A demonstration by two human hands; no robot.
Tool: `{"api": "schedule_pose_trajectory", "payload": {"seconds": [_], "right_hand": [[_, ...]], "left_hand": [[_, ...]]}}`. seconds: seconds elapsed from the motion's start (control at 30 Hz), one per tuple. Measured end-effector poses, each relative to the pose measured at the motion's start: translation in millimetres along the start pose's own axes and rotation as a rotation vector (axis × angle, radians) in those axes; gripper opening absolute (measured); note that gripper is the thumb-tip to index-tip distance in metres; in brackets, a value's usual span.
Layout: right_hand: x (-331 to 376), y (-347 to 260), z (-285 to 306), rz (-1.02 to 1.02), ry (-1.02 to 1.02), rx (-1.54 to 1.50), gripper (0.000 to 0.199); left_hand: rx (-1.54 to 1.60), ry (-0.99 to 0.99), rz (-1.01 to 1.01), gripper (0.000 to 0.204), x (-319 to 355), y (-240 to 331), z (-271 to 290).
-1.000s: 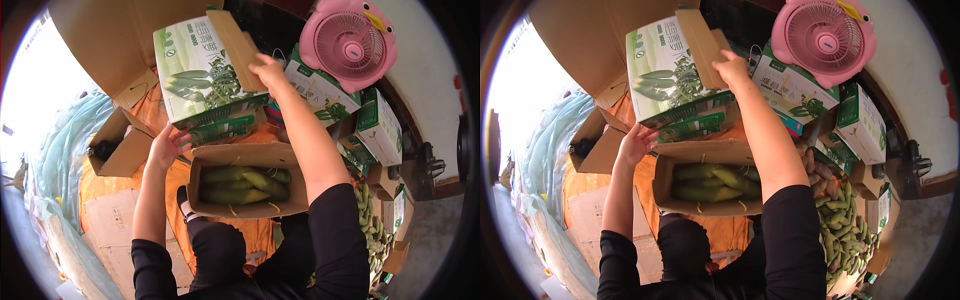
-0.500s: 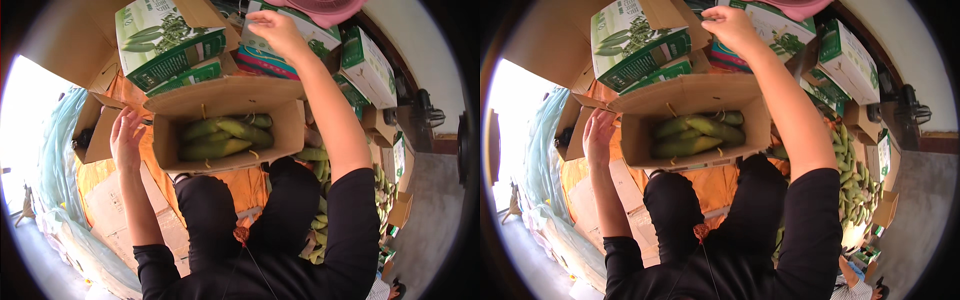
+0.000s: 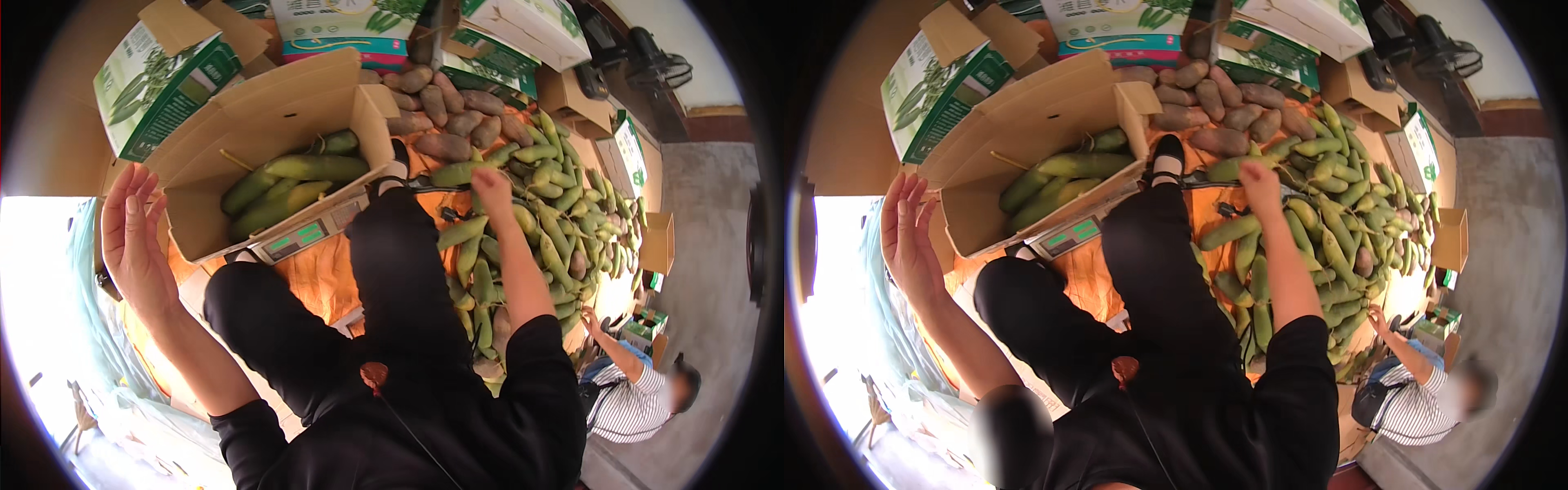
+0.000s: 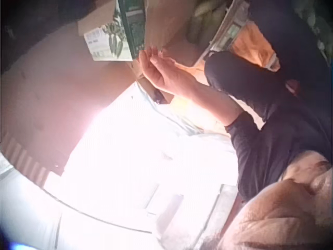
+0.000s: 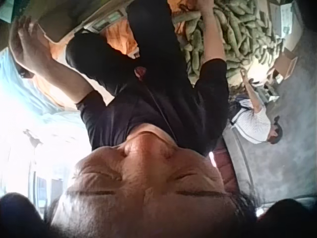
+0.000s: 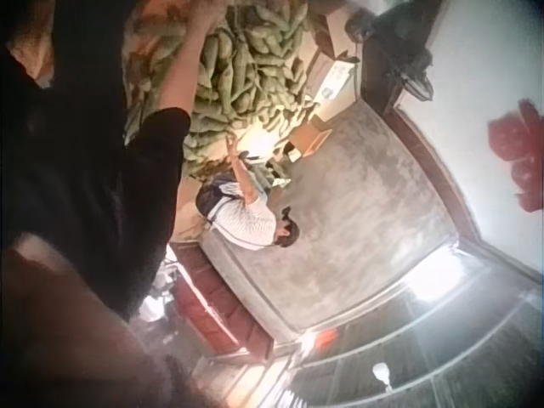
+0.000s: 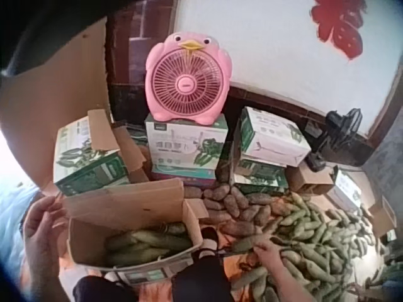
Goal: Sorting and packing green vegetables into cardboard boxes and weighing them.
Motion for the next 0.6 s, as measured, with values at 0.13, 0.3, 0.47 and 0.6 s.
{"api": "schedule_pose_trajectory", "payload": {"seconds": [0.13,0.3,0.47,0.6], "right_hand": [[91,157,9,-0.187,0.016,0.195,0.018],[196,247,-12,-0.675,-0.047,0.054,0.016],[210,206,-15,-0.466,-0.146,0.171,0.015],[183,192,32,-0.338,-0.07,0.506,0.015]], "left_hand": [[-0.075,-0.069,-0.017,0.035,4,15,-42],[-0.131,-0.111,-0.008,0.035,10,6,-64],[-0.275,-0.09,-0.001,0.032,10,-13,-59],[-0.351,-0.078,0.032,0.032,9,-35,-46]]}}
Point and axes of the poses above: each hand's wrist, its own x-axis away from the middle knuckle, its own z-axis out of the back of the hand, y = z × x, the point moved 7 cm from there along -x, towards the middle knuckle, and after that the axes turned 5 degrees about -x, right-handed, at the moved point
